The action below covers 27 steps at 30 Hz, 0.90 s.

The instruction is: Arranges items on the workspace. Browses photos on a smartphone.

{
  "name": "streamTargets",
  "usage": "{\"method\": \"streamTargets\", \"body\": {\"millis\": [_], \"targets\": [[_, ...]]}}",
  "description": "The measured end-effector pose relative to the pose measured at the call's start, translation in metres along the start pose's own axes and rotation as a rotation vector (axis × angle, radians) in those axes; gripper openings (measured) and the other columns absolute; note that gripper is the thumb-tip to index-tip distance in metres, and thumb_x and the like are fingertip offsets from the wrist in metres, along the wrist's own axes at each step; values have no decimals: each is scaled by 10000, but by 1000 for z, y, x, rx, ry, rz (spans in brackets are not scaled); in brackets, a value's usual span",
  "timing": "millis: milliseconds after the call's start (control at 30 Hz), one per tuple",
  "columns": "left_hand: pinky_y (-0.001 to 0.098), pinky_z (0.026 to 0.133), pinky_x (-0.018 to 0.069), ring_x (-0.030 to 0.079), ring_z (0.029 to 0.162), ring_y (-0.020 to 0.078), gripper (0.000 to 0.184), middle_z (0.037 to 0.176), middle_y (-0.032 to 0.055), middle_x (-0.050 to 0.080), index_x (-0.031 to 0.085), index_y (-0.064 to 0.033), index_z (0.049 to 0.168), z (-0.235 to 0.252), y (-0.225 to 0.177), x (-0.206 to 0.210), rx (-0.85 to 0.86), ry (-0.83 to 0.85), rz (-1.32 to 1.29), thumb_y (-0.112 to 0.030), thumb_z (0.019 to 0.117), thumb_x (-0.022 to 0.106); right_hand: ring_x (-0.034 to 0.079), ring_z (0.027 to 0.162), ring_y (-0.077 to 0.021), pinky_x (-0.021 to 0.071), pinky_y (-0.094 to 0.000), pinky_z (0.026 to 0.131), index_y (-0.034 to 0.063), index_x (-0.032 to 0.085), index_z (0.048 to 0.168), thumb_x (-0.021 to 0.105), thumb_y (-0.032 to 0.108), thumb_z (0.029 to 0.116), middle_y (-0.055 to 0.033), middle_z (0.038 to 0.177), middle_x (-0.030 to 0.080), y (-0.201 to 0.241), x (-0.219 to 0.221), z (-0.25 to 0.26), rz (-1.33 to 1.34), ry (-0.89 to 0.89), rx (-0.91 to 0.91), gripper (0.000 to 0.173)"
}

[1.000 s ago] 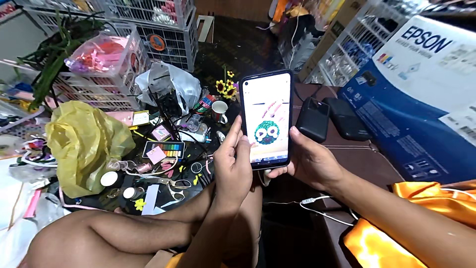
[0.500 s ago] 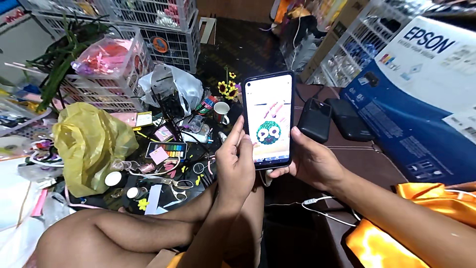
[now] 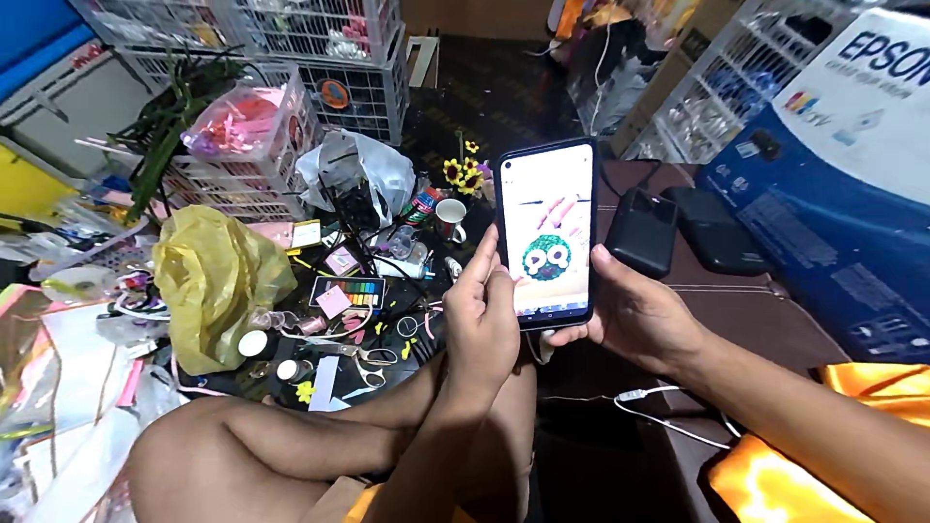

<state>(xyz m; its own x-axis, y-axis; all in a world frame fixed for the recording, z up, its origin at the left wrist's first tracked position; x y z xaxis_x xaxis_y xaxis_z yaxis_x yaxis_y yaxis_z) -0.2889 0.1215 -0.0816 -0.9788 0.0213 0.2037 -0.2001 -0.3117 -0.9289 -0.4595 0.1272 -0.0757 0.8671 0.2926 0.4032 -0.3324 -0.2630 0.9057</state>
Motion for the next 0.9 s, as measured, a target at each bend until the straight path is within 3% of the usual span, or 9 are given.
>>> {"method": "streamTargets", "body": {"millis": [200,467,667,900], "targets": [[304,1020,526,648,1186,117,477,1385,142,625,466,7,1505,-1,3,1,-12,18,14,-27,1035,392,744,989,-282,660,-429,713,150,549,1324,334,440,1103,-135,1230,687,-2,-4,1,3,-25,7,423],[322,949,551,684,1080,137,483,1312,189,656,456,18,1509,-1,7,-1,-25,31,27,-34,1030,421,746,1000,-261,660,-439,682,195,550,1353,408,500,1075,-89,1245,698,-4,-6,3,-37,-54,-19,435],[334,962,536,676,1097,167,477,1295,225,655,475,27,1494,-1,4,0,-31,23,44,-37,1022,432,750,992,-247,660,-426,677,203,550,1367,514,555,1022,-79,1246,702,-5,-8,4,-27,-27,-32,494],[332,961,543,681,1097,158,475,1290,202,665,488,13,1490,-3,4,1,-30,34,47,-32,1021,431,754,971,-258,660,-417,664,177,556,1354,523,548,1020,-103,1237,703,-3,-6,2,-22,-24,-41,500]]}}
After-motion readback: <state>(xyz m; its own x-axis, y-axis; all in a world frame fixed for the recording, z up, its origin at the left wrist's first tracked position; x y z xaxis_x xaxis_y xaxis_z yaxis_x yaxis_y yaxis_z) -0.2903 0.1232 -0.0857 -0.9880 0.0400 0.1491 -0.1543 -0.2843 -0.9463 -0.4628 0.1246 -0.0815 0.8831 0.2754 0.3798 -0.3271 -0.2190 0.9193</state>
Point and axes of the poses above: each hand's wrist, its own z-axis towards the middle knuckle, its own x-axis out of the palm, y = z × x, the point moved 3 cm from there along z, towards the middle knuckle
